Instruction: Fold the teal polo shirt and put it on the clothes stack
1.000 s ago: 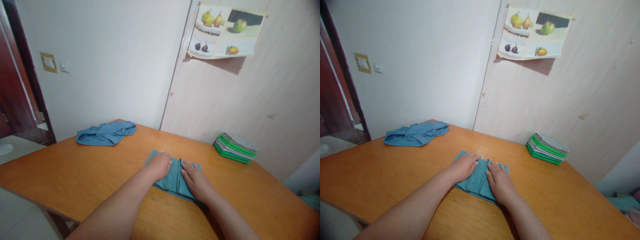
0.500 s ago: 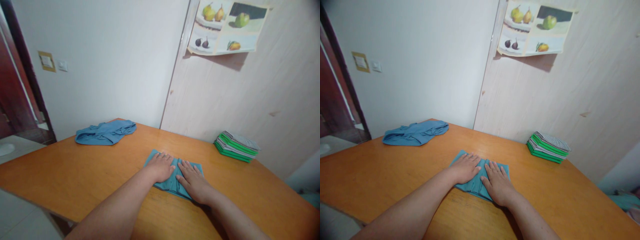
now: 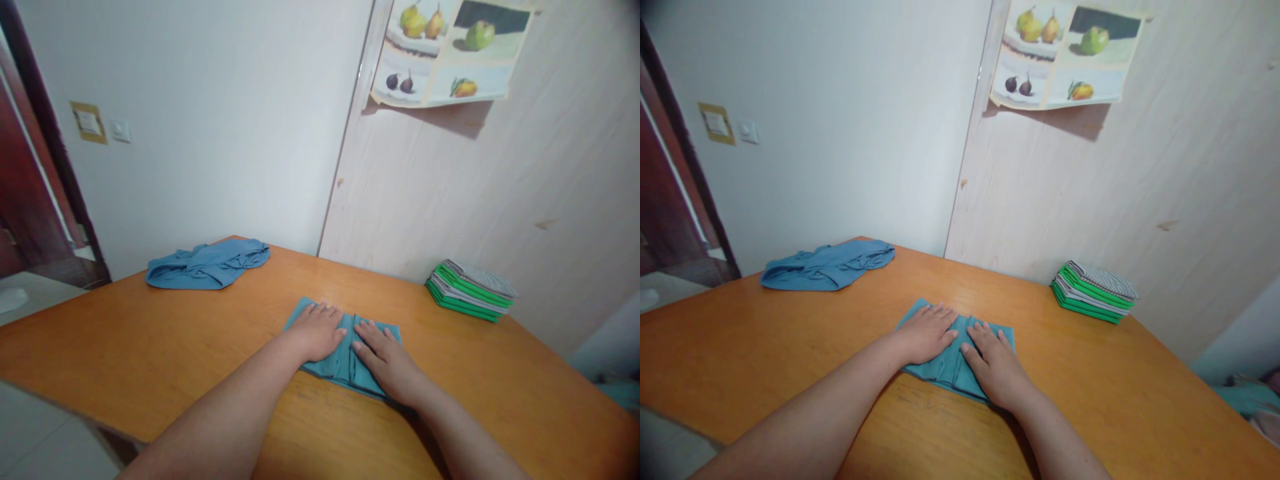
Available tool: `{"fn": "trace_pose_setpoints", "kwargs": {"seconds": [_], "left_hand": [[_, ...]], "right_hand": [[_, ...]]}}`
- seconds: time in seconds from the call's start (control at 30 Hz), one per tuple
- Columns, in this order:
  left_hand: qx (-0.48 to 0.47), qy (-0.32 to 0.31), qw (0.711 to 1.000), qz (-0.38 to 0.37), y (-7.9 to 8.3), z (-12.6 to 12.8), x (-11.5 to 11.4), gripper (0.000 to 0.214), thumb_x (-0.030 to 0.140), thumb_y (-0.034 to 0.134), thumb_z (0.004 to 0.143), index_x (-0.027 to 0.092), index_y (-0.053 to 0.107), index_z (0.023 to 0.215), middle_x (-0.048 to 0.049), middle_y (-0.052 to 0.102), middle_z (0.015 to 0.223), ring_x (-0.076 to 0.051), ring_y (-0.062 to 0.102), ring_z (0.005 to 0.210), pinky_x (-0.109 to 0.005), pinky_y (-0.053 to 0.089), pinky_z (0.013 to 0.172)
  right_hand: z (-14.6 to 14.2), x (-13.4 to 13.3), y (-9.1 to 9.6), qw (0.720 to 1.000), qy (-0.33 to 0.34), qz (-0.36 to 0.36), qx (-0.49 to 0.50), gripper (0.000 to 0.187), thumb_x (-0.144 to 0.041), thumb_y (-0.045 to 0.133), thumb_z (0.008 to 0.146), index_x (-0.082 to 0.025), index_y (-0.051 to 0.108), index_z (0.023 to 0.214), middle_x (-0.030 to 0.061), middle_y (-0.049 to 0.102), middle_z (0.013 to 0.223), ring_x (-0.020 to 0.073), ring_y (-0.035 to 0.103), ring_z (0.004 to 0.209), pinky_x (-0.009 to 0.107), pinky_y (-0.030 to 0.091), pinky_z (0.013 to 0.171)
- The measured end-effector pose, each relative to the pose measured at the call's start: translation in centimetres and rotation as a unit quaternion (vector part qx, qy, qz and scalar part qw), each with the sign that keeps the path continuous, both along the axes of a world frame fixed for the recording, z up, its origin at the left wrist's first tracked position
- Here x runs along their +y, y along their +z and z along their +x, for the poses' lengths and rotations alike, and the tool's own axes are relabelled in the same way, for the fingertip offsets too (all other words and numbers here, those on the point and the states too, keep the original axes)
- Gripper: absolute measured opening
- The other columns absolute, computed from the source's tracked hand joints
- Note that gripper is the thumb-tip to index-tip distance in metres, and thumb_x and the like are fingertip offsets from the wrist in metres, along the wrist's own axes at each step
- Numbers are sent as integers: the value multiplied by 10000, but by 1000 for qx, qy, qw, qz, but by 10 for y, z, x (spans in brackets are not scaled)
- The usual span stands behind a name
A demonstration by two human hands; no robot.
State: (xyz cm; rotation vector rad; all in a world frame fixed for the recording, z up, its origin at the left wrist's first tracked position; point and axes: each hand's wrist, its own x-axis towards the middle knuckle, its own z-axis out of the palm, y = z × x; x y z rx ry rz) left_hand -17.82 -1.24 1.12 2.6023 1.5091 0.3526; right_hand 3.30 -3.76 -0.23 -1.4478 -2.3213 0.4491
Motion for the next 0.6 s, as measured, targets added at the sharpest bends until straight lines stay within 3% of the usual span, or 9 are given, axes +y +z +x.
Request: {"fn": "trace_pose_setpoints", "kwargs": {"seconds": [0.13, 0.23, 0.37, 0.47, 0.6], "left_hand": [[-36, -12, 998, 55, 4, 1, -1, 427, 423, 428, 976, 155, 588, 1268, -148, 591, 1340, -323, 499, 1275, -486, 367, 1058], [-92, -41, 992, 75, 9, 3, -2, 320, 372, 480, 959, 179, 649, 1149, -118, 673, 1189, -283, 595, 1137, -419, 437, 990], [-171, -61, 981, 76, 11, 4, -1, 271, 288, 511, 934, 204, 671, 1137, -77, 692, 1167, -241, 621, 1105, -359, 458, 976], [-241, -12, 968, 74, 11, 0, 5, 279, 260, 483, 937, 201, 680, 1126, -70, 702, 1158, -223, 634, 1081, -333, 474, 944], [-322, 54, 942, 82, 15, -9, 13, 256, 244, 473, 922, 188, 693, 1040, -66, 724, 1050, -212, 651, 1006, -305, 480, 878]], "right_hand": [[14, 10, 4, 981, -58, 55, 176, 523, -549, 446, 933, -186, 675, 1232, 111, 652, 1292, 265, 571, 1228, 441, 380, 1090], [29, 17, 11, 953, -139, 84, 256, 435, -519, 512, 892, -179, 729, 1054, 105, 734, 1075, 263, 654, 1034, 393, 480, 933], [46, 25, 18, 924, -209, 38, 318, 393, -518, 546, 837, -170, 719, 898, 89, 726, 874, 241, 661, 849, 335, 498, 719], [54, 29, 17, 911, -240, 15, 335, 374, -512, 556, 807, -170, 701, 844, 76, 702, 817, 218, 641, 786, 295, 465, 629], [59, 35, 9, 918, -238, 26, 316, 346, -498, 539, 813, -180, 665, 757, 51, 669, 747, 193, 613, 717, 279, 436, 608]]}}
